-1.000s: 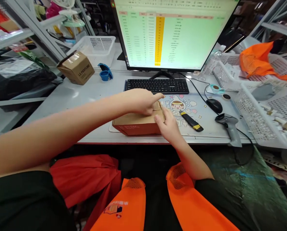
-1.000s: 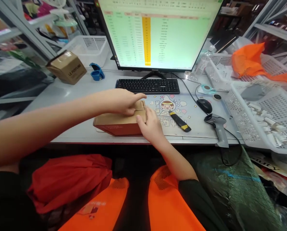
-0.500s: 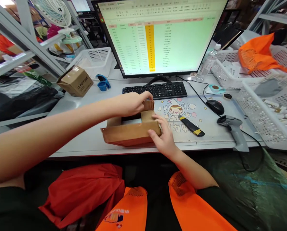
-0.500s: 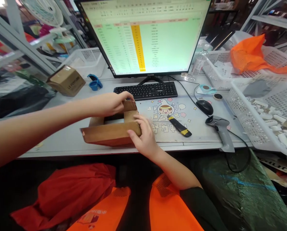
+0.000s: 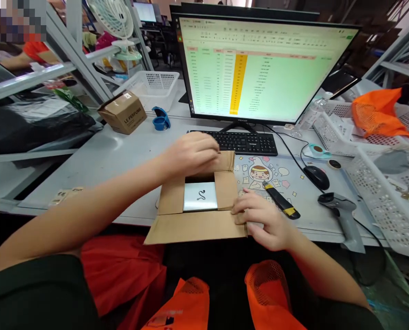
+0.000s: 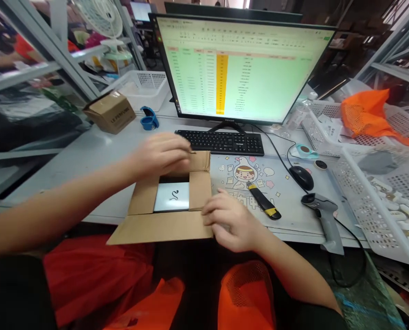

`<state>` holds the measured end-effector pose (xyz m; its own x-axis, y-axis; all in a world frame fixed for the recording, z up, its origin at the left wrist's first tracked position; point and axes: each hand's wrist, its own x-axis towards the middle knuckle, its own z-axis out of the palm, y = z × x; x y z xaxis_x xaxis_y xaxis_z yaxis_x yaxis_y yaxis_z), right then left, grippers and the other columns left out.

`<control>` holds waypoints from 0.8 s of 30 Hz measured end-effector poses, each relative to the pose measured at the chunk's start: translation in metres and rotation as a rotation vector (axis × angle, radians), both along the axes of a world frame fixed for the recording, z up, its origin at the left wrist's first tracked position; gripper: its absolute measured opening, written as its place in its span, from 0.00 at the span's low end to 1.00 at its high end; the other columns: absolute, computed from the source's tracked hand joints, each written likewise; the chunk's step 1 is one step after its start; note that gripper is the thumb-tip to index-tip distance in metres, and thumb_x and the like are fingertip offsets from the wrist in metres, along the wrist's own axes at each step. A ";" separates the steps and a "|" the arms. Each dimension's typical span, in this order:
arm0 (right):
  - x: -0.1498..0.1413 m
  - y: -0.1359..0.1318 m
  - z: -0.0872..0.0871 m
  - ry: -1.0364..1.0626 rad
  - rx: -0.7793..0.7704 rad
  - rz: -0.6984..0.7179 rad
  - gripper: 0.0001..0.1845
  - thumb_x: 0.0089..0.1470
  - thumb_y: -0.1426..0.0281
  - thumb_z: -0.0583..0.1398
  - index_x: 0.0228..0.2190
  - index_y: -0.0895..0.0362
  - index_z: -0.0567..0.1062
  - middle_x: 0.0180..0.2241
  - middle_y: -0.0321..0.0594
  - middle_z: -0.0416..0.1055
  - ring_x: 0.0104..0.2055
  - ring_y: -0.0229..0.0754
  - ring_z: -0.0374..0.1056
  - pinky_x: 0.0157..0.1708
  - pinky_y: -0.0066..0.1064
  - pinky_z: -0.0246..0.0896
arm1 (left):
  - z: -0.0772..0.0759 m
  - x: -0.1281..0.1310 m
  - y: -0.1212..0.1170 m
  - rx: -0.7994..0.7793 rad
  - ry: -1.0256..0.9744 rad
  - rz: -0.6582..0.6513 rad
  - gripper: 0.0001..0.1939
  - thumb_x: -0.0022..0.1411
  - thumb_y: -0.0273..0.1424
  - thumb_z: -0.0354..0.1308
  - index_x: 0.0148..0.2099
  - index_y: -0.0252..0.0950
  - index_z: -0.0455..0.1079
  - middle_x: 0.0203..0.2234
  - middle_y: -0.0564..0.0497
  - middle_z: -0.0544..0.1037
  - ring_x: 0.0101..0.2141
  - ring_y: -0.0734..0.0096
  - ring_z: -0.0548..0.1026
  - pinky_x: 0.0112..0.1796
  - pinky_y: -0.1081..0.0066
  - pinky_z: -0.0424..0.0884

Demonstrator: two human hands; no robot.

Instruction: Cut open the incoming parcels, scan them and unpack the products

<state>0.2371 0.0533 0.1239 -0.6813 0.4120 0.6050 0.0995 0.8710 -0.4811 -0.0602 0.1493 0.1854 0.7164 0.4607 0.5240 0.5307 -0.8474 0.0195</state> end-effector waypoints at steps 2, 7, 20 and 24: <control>-0.011 0.014 0.030 -0.116 -0.042 0.057 0.11 0.63 0.73 0.57 0.40 0.54 0.80 0.47 0.47 0.79 0.54 0.48 0.73 0.63 0.49 0.67 | 0.005 -0.024 -0.038 0.065 -0.005 -0.145 0.14 0.75 0.42 0.56 0.41 0.40 0.78 0.43 0.46 0.84 0.51 0.57 0.80 0.55 0.60 0.74; -0.051 0.040 0.050 -0.468 -0.017 0.165 0.12 0.67 0.61 0.62 0.38 0.54 0.82 0.67 0.49 0.67 0.75 0.69 0.49 0.69 0.76 0.43 | -0.029 -0.062 -0.106 -0.185 0.024 -0.076 0.23 0.78 0.50 0.47 0.52 0.41 0.76 0.56 0.43 0.81 0.66 0.50 0.70 0.65 0.52 0.66; 0.005 0.004 -0.071 0.535 -0.888 -0.310 0.19 0.57 0.55 0.69 0.37 0.50 0.66 0.70 0.46 0.63 0.68 0.56 0.65 0.61 0.51 0.67 | -0.060 -0.105 -0.151 -0.126 -0.322 0.449 0.14 0.67 0.44 0.65 0.32 0.42 0.74 0.35 0.52 0.84 0.38 0.59 0.84 0.57 0.55 0.75; -0.012 0.018 -0.079 0.612 -0.874 -0.297 0.36 0.54 0.50 0.68 0.58 0.46 0.64 0.73 0.47 0.57 0.72 0.54 0.59 0.66 0.49 0.62 | -0.018 -0.087 -0.120 -0.293 0.122 0.469 0.18 0.60 0.49 0.66 0.47 0.46 0.81 0.42 0.48 0.84 0.38 0.51 0.83 0.44 0.58 0.78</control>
<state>0.2253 0.0714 0.0451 -0.1698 0.9591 0.2267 -0.2163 0.1881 -0.9580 -0.1468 0.0295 0.1673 0.4474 0.8580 0.2521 0.8621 -0.4888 0.1335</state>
